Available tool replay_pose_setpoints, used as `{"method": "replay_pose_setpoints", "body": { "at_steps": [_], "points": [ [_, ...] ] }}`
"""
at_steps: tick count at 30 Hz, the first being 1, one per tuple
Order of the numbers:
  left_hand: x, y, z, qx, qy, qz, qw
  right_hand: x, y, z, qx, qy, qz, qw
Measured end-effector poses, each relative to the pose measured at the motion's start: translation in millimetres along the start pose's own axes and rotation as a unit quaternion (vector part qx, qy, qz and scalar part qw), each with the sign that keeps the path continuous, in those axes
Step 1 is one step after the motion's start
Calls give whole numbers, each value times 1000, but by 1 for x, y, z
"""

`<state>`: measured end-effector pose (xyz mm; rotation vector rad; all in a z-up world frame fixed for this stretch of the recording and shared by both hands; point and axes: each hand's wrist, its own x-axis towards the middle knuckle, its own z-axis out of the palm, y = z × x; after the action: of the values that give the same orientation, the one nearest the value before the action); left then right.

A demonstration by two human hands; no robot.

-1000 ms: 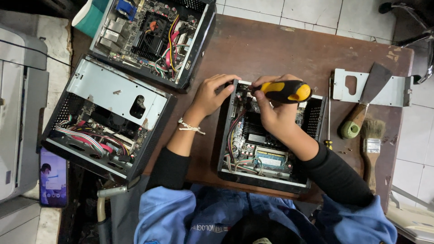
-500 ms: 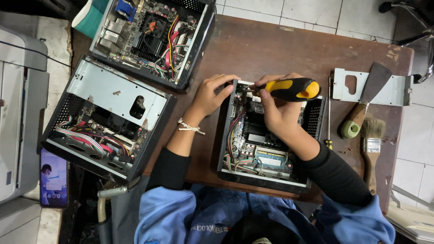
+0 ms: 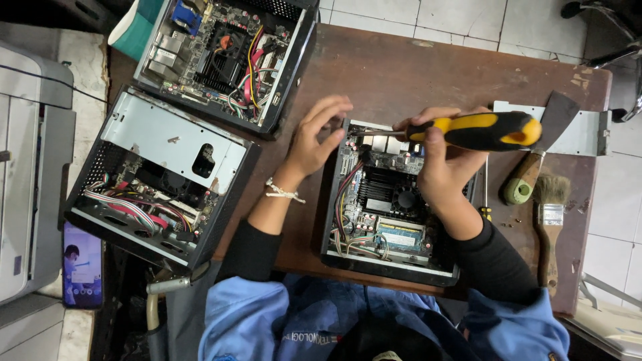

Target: The person uses a screwdriver to secure screws into the motherboard inside a computer case. They then place a metal cover plate over the motherboard and fasten it with additional screws.

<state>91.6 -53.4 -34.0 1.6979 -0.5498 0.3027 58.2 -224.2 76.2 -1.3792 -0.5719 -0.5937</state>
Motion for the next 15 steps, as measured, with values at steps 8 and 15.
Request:
{"method": "replay_pose_setpoints", "body": {
  "at_steps": [8,15],
  "points": [
    [2,34,-6,66,10,31,997,4,-11,-10,11,28,9,1000],
    [1,25,-1,48,15,11,999,-1,-7,-15,36,40,15,998]
  ]
}}
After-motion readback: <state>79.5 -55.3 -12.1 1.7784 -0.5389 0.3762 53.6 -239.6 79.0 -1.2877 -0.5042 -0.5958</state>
